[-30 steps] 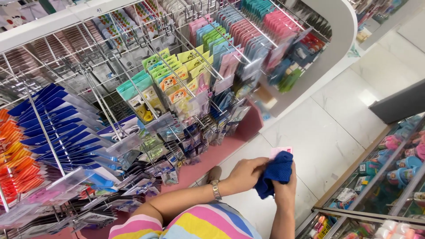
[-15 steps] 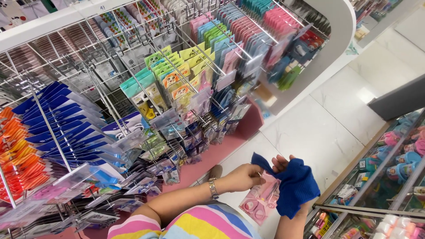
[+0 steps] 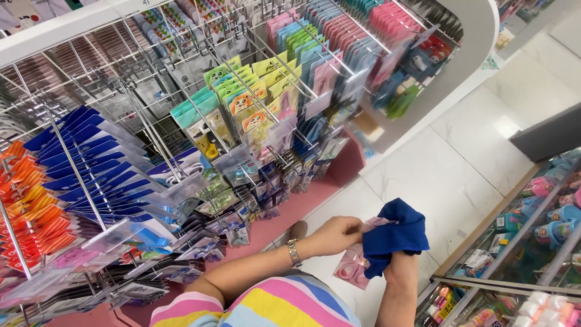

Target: Wiping down and cleaning various stationery and toy packages on shelves using a blue cloth.

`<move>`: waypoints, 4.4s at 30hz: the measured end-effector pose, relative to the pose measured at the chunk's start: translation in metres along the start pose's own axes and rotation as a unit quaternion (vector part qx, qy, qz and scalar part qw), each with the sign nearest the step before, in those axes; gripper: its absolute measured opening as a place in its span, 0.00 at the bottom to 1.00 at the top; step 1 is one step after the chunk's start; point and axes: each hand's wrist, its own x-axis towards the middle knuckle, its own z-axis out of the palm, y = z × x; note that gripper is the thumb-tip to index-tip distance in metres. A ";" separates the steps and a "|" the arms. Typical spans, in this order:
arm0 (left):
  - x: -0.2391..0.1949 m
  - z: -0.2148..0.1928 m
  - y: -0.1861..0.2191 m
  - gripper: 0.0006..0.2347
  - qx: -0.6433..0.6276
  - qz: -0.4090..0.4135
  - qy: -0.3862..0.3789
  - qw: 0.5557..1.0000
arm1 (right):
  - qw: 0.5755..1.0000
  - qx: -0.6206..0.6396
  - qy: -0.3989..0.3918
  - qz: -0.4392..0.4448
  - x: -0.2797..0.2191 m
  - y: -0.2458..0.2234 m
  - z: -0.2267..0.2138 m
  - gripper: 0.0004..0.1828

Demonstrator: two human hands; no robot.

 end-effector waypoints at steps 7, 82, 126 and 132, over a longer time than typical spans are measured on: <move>-0.004 -0.002 0.033 0.10 0.135 0.135 0.053 0.980 | 0.988 -0.010 0.073 -0.135 0.013 0.006 -0.004 0.20; 0.049 -0.172 0.042 0.11 0.117 0.212 0.377 0.894 | 0.960 0.037 0.276 0.042 0.014 0.127 -0.145 0.23; 0.053 -0.163 0.080 0.11 0.087 0.198 0.452 0.866 | 0.964 0.046 0.254 0.064 -0.007 0.158 -0.158 0.22; 0.062 -0.166 0.075 0.10 0.083 0.195 0.485 0.848 | 0.964 0.042 0.256 0.057 -0.015 0.154 -0.154 0.24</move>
